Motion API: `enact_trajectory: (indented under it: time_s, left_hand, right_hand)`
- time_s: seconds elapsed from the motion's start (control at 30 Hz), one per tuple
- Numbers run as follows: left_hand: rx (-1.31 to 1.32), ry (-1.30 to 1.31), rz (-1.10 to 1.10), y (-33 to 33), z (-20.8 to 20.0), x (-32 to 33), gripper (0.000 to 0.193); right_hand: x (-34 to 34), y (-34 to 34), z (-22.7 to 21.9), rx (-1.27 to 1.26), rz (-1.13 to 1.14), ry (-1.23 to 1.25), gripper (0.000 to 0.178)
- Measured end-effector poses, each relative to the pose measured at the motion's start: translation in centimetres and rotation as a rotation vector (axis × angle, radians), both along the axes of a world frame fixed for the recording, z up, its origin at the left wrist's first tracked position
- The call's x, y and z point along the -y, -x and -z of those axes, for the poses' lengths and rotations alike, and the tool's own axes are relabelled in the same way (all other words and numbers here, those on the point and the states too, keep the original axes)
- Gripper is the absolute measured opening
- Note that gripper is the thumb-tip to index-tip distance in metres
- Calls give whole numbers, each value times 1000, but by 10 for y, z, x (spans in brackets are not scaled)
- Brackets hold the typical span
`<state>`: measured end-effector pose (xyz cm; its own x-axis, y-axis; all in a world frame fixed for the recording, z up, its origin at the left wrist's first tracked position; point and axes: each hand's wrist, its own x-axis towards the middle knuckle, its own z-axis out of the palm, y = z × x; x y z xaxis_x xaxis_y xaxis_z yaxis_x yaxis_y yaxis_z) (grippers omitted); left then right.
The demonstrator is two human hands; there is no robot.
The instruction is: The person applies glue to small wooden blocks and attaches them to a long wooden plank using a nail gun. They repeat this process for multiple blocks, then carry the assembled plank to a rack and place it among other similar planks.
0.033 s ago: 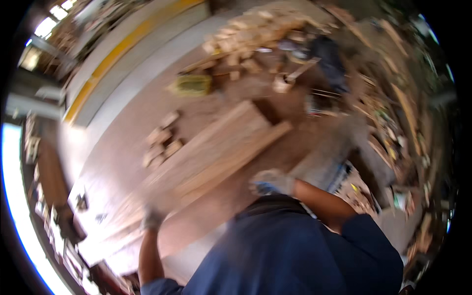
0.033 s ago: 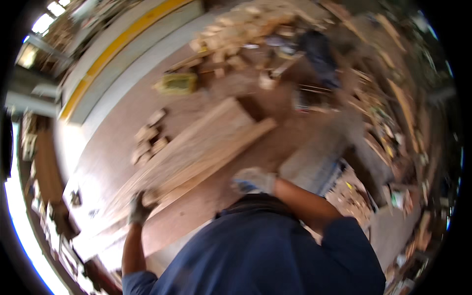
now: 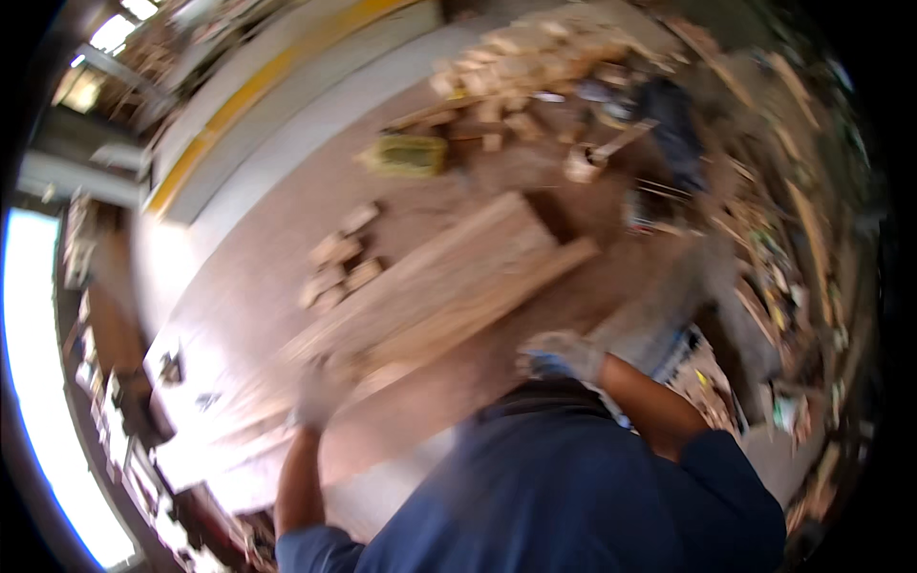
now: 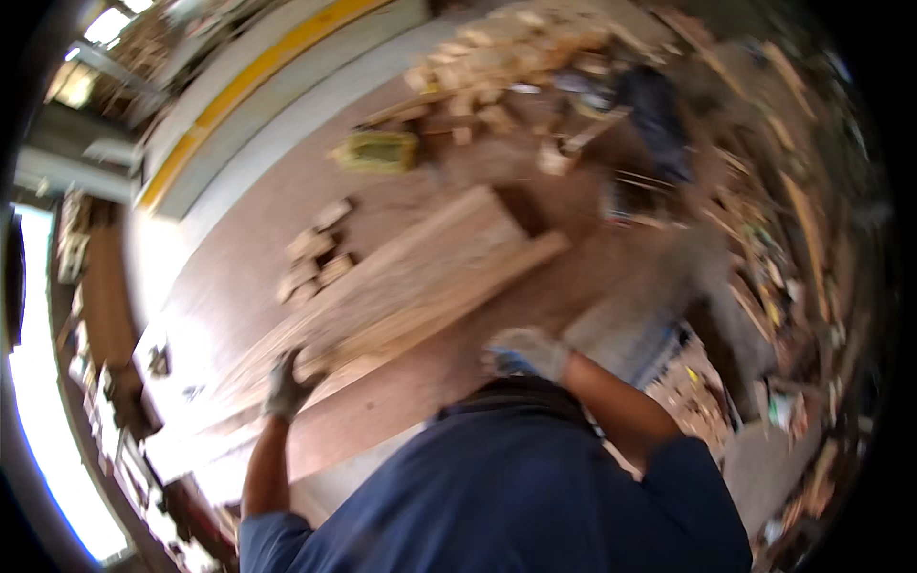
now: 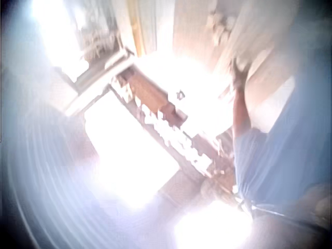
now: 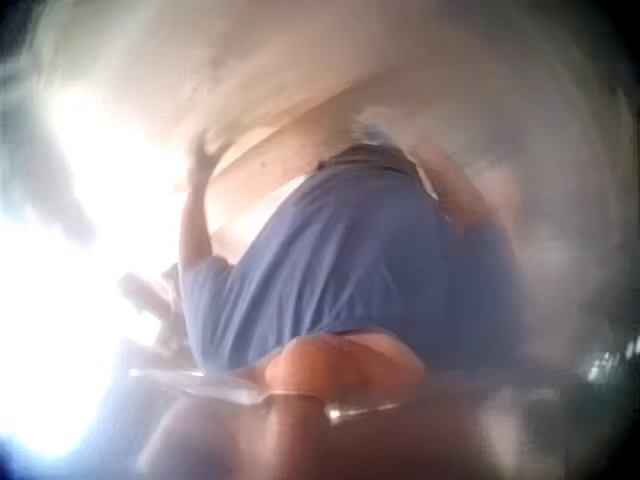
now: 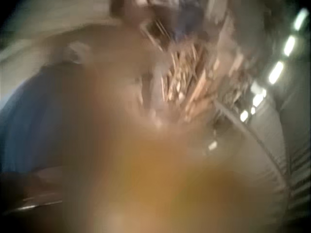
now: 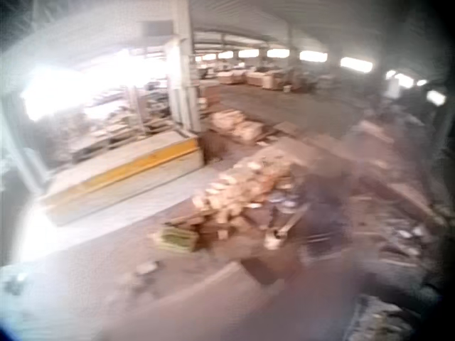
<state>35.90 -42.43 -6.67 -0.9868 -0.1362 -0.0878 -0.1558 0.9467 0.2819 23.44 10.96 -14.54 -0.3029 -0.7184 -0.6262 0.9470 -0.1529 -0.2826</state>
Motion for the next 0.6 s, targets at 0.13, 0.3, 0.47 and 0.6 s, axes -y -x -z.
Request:
enact_trajectory:
  time_s: [0.13, 0.3, 0.47, 0.6]
  left_hand:
    - [-11, -245, -212, 73, -20, -25, 59]
    - [-279, -28, -311, 137, 59, 9, 44]
    - [-68, 99, -186, 187, 64, 19, 51]
    - [-199, -14, -96, 175, 78, 40, 48]
  right_hand:
    - [-54, -15, -32, -122, -4, -314, 38]
    - [-87, -33, -29, -12, 181, -392, 25]
    - [-107, -60, -40, -94, 228, -505, 26]
    - [-93, -52, -81, -141, 223, -681, 29]
